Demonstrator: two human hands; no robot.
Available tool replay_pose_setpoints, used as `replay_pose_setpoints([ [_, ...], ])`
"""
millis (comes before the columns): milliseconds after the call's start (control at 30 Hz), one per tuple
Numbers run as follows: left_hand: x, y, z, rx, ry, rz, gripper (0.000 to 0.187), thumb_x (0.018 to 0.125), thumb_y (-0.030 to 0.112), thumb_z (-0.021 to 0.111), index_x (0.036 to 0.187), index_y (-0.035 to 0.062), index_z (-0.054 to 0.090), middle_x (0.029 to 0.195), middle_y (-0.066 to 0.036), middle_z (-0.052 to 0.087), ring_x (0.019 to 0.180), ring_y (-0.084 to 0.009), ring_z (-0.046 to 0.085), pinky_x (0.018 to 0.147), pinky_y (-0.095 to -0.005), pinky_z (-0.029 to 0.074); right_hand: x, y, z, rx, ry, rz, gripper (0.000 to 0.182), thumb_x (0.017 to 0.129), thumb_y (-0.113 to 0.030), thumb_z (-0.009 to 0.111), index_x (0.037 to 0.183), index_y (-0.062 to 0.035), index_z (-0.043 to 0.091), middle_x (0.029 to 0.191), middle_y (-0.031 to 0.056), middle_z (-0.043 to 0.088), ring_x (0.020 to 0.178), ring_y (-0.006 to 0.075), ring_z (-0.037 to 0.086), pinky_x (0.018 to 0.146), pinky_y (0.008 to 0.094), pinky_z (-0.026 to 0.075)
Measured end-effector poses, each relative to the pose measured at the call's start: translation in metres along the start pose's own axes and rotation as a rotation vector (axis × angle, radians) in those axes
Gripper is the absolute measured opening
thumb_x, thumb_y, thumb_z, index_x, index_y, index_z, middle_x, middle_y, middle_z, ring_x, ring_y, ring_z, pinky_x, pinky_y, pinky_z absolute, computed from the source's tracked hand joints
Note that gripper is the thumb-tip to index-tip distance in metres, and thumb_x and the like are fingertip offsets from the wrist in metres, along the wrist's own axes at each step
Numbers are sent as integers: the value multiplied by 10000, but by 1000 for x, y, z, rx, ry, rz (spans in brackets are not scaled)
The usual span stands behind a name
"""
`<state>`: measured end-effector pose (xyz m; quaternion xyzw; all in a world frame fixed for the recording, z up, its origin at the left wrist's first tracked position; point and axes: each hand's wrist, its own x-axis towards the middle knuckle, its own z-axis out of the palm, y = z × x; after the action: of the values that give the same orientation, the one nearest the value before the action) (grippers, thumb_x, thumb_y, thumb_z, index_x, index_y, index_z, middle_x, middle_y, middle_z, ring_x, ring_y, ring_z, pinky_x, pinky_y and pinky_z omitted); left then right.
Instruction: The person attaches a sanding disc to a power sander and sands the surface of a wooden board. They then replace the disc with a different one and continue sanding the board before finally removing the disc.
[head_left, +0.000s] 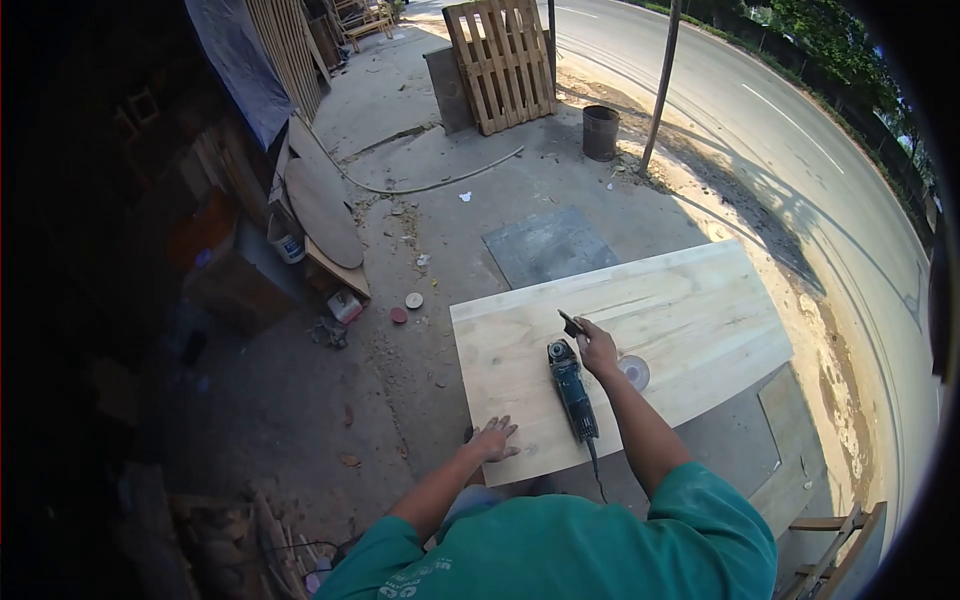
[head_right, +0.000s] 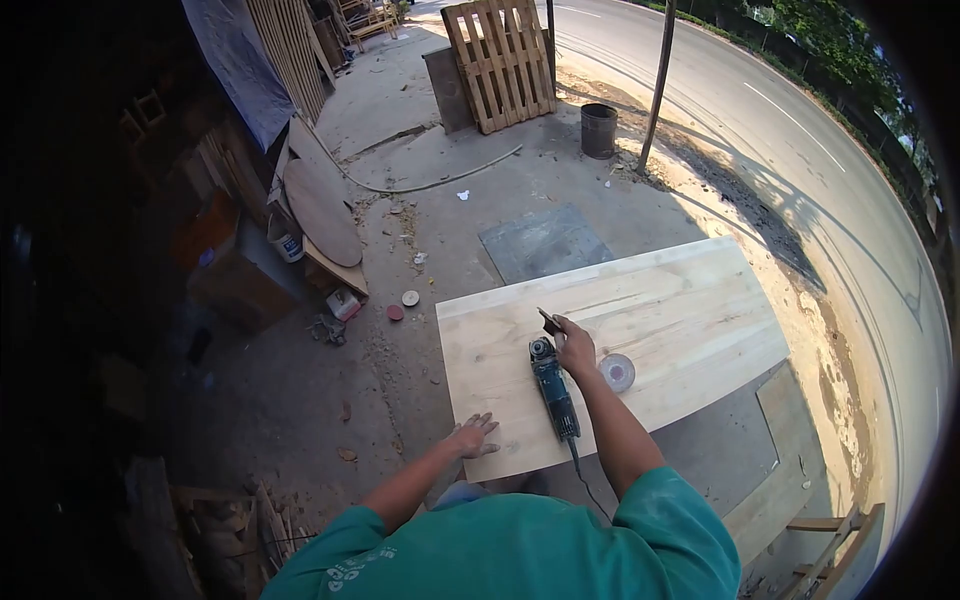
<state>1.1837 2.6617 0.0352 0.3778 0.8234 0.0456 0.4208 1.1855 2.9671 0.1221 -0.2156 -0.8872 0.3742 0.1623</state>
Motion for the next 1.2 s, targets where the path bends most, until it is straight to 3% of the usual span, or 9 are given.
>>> replay_pose_setpoints([
  [100,1,-5,5,94,-32,5,782,929,573,566,1558,185,309,1674,-71,50,1536,-319,70,1166,-672,193,-16,-7,5,-27,-99,-186,401,891,-87,598,1290,-74,628,1288,150,644,1203,342,596,1015,415,478],
  [200,-4,-2,2,75,-37,-2,763,934,560,567,1552,184,325,1675,-59,48,1536,-312,71,1151,-692,198,-26,4,19,-265,-53,-472,419,878,-87,608,1295,-99,636,1321,125,632,1255,338,561,1052,442,441],
  [267,-5,-2,5,71,-33,4,751,938,549,568,1549,182,333,1676,-59,47,1538,-307,66,1143,-699,205,-37,3,18,-500,-129,-513,409,898,-145,591,1304,-116,635,1352,118,612,1300,350,515,1104,518,365],
  [400,-3,-4,4,74,-35,-16,730,950,523,565,1553,196,319,1678,-34,10,1543,-285,29,1149,-694,206,-33,8,13,-302,-22,-462,461,864,-64,603,1320,-126,627,1384,118,592,1322,360,495,1095,479,383],
  [600,2,-7,9,62,-58,-4,736,946,520,571,1555,194,317,1679,-30,-4,1542,-289,29,1137,-699,224,-22,22,17,-448,-43,-454,476,843,-79,636,1318,-100,625,1370,127,602,1307,369,511,1086,433,401],
  [900,13,-15,18,40,-48,31,785,929,549,581,1558,164,311,1679,-69,-5,1538,-337,41,1108,-709,251,-49,-9,3,-707,-135,-509,458,951,-334,549,1360,-135,599,1528,114,435,1359,368,418,1052,616,323],
  [1000,15,-15,17,34,-48,31,791,929,552,580,1558,155,311,1678,-78,-6,1536,-347,40,1112,-711,243,-35,-17,2,-692,-264,-396,462,956,-359,525,1362,-151,597,1526,106,430,1310,351,450,999,605,345],
  [1100,25,-21,28,44,-36,34,778,932,545,579,1555,163,313,1678,-69,-7,1537,-337,38,1117,-712,240,-10,-12,6,-757,-322,-414,387,958,-345,513,1258,-157,668,1430,137,529,1200,324,546,921,556,412],
  [1200,38,-29,37,65,-10,39,749,937,533,578,1551,191,321,1680,-37,-13,1540,-309,34,1118,-710,251,17,-14,14,-794,-456,-284,318,931,-357,551,1066,-143,745,1181,141,687,1036,300,664,849,518,467],
])
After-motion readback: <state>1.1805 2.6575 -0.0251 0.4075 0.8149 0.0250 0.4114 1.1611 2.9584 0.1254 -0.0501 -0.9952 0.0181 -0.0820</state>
